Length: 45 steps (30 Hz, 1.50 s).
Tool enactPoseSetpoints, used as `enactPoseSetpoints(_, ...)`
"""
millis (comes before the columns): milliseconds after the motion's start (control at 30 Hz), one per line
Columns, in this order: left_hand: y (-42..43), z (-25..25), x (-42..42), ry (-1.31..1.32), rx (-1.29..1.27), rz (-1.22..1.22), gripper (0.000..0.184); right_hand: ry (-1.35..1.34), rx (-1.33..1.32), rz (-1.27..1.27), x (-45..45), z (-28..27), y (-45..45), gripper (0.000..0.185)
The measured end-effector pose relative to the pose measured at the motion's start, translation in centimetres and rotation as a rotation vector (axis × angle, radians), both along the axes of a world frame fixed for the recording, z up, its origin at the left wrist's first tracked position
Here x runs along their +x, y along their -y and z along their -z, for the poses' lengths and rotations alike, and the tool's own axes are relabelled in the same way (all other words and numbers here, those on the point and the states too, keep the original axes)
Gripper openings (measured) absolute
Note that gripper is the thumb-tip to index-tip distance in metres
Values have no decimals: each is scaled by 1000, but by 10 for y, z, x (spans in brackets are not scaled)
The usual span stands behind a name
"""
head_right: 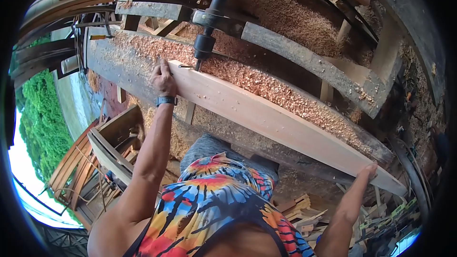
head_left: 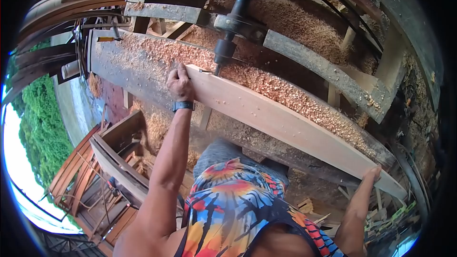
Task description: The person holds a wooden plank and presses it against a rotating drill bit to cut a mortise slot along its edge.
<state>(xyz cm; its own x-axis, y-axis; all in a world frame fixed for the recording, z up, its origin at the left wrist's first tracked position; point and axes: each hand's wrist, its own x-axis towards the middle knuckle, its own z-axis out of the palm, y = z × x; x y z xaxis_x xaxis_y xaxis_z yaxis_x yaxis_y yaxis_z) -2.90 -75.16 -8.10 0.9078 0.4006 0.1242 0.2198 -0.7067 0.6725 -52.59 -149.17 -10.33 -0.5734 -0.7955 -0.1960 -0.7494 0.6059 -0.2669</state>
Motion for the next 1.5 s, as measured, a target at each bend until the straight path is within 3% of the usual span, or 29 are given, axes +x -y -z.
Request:
enactPoseSetpoints(167,51,-14,-34,-63,35,-32,43,10,-75,-4,-36,13,65,76)
enactPoseSetpoints(200,53,-15,-34,-70,39,-40,43,123,-68,-10,-46,17,68,79)
enactPoseSetpoints(333,51,-18,-29,-80,10,-5,43,27,-51,-77,-39,10,59,77)
enactPoseSetpoints(633,34,-12,-22,-59,-145,-3,42,164,-103,-34,-32,11,48,90)
enactPoseSetpoints(733,31,-13,-17,-47,-189,-19,44,67,-61,-102,-25,7,39,90)
enactPoseSetpoints(1033,-7,-15,15,-58,-227,-33,43,108,1,-109,-25,32,31,85)
enactPoseSetpoints(1133,-5,-16,12,-27,-135,1,46,142,-60,-103,-22,38,31,76)
enactPoseSetpoints(1333,2,2,0,-6,-47,-60,49,22,-89,-132,-39,52,62,77)
enactPoseSetpoints(1500,55,-22,-30,-119,-18,-76,46,111,-56,-183,-53,46,109,80)
